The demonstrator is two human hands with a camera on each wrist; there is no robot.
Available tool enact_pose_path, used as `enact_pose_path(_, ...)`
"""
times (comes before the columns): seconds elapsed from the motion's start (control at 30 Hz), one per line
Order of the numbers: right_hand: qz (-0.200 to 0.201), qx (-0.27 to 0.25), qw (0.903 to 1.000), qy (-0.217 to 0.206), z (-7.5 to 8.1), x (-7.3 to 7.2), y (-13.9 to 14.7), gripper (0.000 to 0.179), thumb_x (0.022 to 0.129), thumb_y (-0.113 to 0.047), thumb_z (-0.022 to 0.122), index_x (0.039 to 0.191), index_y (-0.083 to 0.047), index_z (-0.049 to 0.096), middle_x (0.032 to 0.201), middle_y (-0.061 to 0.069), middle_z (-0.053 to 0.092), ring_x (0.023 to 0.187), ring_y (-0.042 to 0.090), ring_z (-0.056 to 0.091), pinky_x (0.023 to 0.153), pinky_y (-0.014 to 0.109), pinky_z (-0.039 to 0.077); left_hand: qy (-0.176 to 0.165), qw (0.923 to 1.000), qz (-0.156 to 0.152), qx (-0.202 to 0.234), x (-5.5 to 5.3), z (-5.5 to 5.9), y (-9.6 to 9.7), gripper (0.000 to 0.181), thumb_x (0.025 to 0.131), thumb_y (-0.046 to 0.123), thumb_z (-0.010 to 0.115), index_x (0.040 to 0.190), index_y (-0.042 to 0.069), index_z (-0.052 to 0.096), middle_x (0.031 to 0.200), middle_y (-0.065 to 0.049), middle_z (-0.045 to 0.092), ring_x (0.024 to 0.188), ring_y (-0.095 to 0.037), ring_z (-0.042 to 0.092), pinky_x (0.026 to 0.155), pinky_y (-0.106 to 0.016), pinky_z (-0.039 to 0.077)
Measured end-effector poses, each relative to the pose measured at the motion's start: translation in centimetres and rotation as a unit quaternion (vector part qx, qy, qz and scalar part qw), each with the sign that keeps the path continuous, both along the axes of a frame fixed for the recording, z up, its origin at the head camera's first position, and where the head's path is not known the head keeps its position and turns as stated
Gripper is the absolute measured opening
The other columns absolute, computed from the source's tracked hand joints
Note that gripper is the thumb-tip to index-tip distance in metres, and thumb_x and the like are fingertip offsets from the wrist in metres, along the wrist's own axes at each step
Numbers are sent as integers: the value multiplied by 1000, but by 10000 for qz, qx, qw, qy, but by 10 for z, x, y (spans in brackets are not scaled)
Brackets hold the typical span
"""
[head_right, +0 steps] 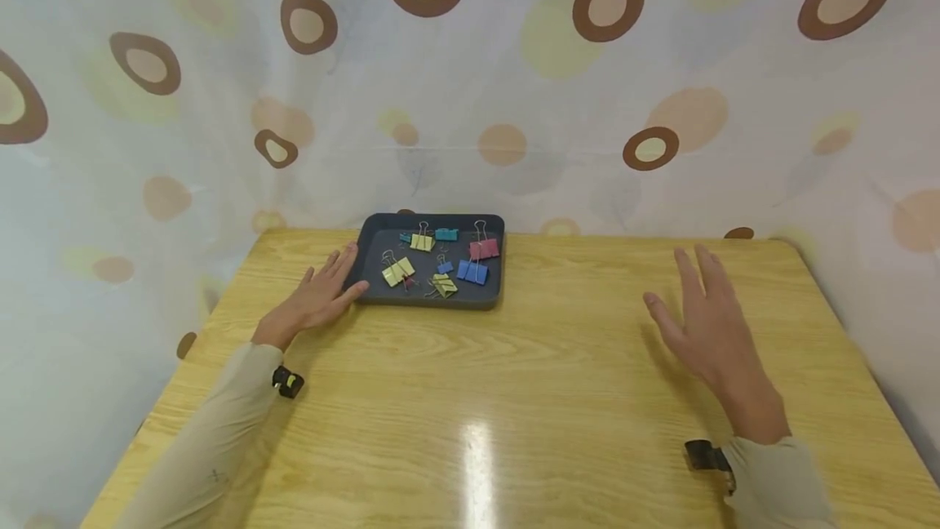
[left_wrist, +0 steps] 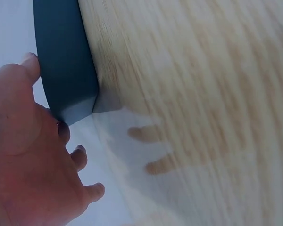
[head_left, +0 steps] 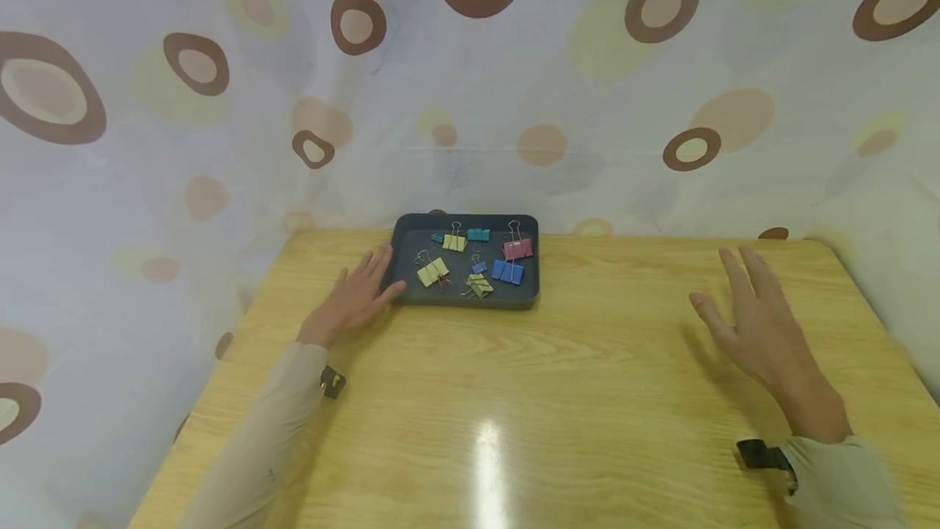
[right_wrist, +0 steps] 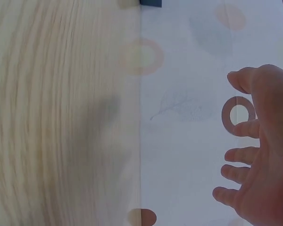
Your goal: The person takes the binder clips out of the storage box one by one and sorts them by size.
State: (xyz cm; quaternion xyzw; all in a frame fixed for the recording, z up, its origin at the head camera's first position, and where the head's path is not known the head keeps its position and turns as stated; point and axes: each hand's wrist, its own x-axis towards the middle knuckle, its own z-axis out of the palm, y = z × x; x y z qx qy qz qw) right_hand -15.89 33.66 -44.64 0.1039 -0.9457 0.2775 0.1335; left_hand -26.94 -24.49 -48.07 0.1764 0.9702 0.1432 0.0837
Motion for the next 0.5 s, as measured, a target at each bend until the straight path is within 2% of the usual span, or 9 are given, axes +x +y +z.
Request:
enact_pose_path(0.17, 94, -342, 9994, 31, 0, -6, -22, 77, 105, -28, 60, 164, -3, 17, 168, 26, 7, 151, 54, 9, 107, 81, 16, 38, 10000, -39, -24, -1, -1, -4, 86, 106, 65, 25, 165, 7, 2, 172, -12, 3, 157, -38, 4, 118, -70, 6)
enact_pose_path(0.3, 195, -589, 9980, 142, 1, -11, -41, 78, 103, -27, 63, 164, -6, 20, 168, 24, 12, 151, 52, 13, 107, 80, 18, 129, 9999, -19, -74, 5, 1, -2, 84, 108, 60, 30, 165, 4, 4, 171, -15, 6, 156, -41, 9, 118, -72, 8)
enact_pose_path(0.5, 302, -926, 9937, 557, 5, -24, -71, 80, 98, -21, 71, 163, -12, 27, 163, 24, 26, 147, 50, 25, 107, 77, 23, 179, 9997, -101, -124, 4, 4, 1, 84, 107, 59, 32, 165, 5, 5, 171, -13, 6, 156, -40, 10, 118, -71, 11)
